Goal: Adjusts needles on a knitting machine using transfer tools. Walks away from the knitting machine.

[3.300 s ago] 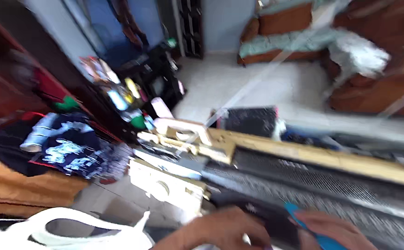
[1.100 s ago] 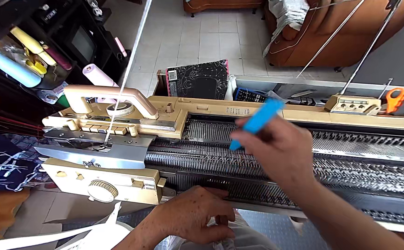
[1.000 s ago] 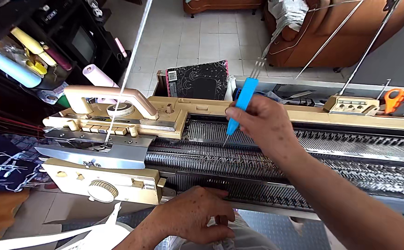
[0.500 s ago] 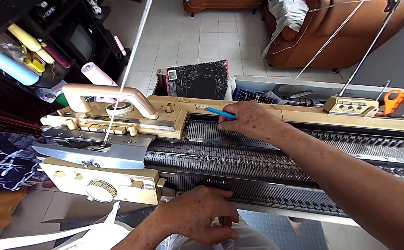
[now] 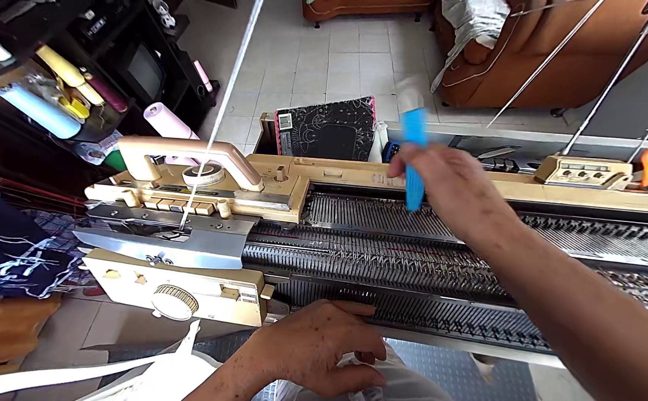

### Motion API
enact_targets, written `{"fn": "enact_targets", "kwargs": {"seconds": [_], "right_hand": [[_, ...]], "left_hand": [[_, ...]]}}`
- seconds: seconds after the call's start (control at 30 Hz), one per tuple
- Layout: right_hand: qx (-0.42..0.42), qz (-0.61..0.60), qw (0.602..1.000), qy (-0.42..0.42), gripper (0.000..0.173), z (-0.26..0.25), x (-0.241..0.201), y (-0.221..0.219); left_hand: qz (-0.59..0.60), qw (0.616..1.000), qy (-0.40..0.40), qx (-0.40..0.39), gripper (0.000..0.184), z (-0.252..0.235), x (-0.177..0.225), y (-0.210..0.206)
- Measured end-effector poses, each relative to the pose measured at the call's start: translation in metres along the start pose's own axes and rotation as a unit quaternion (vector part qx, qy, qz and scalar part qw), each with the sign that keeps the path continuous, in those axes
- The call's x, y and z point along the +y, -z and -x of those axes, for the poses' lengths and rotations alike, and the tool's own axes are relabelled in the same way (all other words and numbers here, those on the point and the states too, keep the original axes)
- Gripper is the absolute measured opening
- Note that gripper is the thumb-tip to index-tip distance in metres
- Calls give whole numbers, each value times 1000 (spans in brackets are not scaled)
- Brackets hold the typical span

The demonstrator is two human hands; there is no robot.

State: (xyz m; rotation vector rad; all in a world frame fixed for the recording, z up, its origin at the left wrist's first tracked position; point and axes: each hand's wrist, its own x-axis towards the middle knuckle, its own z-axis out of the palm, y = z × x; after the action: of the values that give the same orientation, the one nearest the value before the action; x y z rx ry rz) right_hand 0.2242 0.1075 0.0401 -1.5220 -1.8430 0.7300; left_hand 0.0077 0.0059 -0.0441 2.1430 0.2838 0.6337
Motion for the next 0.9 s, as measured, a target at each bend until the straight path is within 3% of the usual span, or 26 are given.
{"fn": "enact_targets", "kwargs": {"seconds": [0.07,0.13,0.27,0.33,0.47,0.9], "right_hand": [[87,-33,993,74,49,34,-4,-2],[124,-43,978,165,45,72,-1,-21],[100,-28,930,352,17,115,20,-63],[93,15,910,403,15,118,23,-70],[97,51,903,416,22,115,27,-75],[101,79,896,426,19,113,21,-79]], "left_hand": [[-29,999,-4,26,27,8,0,1],[-39,999,0,31,27,14,-2,1],[-49,998,-13,37,25,16,-5,0],[-49,998,-23,41,23,14,-5,1],[-26,999,-23,35,23,14,-5,3],[-40,998,-18,39,23,16,-6,4]]}}
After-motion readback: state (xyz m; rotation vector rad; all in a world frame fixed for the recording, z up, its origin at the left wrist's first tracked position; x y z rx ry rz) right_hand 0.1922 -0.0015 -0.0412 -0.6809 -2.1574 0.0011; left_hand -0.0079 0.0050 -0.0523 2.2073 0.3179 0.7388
